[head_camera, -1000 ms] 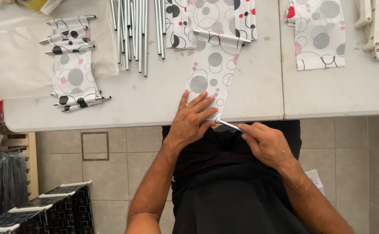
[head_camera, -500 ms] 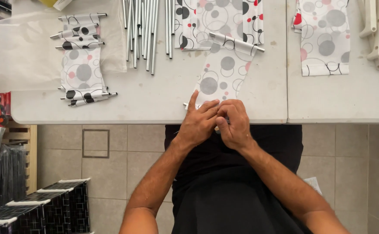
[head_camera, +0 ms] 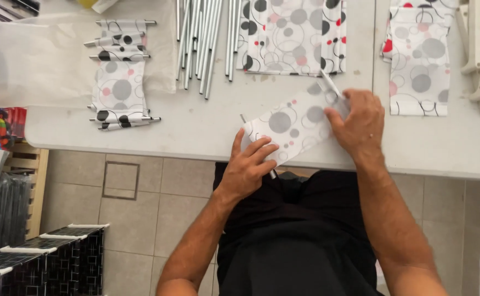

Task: Assembling a modular display rack by threading metal support rods into fabric shelving panels.

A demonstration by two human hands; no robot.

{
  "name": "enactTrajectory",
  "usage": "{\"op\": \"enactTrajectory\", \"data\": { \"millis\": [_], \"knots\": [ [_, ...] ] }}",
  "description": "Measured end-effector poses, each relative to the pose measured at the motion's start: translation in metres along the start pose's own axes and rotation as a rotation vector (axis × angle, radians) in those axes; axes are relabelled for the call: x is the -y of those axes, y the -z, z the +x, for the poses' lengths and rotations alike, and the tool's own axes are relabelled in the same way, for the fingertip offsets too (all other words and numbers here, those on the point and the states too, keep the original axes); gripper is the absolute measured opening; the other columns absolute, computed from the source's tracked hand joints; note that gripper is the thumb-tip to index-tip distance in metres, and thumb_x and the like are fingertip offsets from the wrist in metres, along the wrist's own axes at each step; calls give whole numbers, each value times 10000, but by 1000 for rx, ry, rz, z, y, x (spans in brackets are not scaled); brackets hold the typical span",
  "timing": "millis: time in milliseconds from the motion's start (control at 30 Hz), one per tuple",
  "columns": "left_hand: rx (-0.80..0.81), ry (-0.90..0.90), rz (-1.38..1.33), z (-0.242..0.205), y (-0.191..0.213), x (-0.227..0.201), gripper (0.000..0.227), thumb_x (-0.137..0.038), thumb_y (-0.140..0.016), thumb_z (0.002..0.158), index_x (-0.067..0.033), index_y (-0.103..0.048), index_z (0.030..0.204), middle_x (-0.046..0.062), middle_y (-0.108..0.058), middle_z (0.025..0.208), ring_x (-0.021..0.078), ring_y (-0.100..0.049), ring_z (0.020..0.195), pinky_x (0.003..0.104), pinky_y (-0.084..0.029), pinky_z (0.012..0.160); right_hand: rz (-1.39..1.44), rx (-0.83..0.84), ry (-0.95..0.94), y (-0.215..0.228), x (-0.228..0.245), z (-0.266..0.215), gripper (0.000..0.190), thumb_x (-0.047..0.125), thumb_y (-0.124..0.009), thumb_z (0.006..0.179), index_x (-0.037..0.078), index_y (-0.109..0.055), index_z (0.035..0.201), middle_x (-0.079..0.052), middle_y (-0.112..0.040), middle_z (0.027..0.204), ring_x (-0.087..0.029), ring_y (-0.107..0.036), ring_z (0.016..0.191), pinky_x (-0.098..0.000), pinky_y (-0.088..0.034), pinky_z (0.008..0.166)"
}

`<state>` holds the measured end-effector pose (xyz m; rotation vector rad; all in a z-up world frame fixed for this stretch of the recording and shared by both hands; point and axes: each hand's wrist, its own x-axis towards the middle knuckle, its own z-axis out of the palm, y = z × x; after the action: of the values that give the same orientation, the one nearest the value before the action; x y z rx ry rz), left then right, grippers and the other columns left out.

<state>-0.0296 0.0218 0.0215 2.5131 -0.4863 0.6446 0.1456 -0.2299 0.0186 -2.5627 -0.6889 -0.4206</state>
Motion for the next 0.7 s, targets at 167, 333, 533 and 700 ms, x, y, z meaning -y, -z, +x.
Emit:
{"op": "enactTrajectory", "data": {
  "millis": [167,333,533,700],
  "knots": [
    [-111,50,73,-10,22,5,268,19,-566,982,-153,-612,781,34,-701,1217,250,-622,1261,658,-161,1217,21,217,-154,1,5,-5,311,317,-808,889,73,-715,1057,-102,-694,913,-344,-677,873,-477,-521,812],
    [-194,-39,96,-10,39,16,273,38,-630,1004,-118,-617,780,73,-725,1117,267,-689,1167,663,-210,1202,0,476,-469,34,51,21,453,312,-712,897,75,-670,1281,-47,-765,1003,-345,-703,962,-485,-482,943],
    [-276,-51,139,-19,52,40,326,49,-664,986,-122,-565,725,59,-731,1071,244,-697,1132,664,-251,1197,30,723,-503,28,84,49,363,296,-660,862,84,-736,1146,-62,-731,938,-252,-663,879,-396,-507,821],
    [-292,63,232,-41,78,66,174,-42,-767,949,-162,-715,835,50,-760,1151,254,-649,1225,662,-180,1209,220,674,-355,22,147,98,299,260,-614,979,64,-631,1205,-88,-699,876,-256,-649,806,-420,-486,741]
  ]
}}
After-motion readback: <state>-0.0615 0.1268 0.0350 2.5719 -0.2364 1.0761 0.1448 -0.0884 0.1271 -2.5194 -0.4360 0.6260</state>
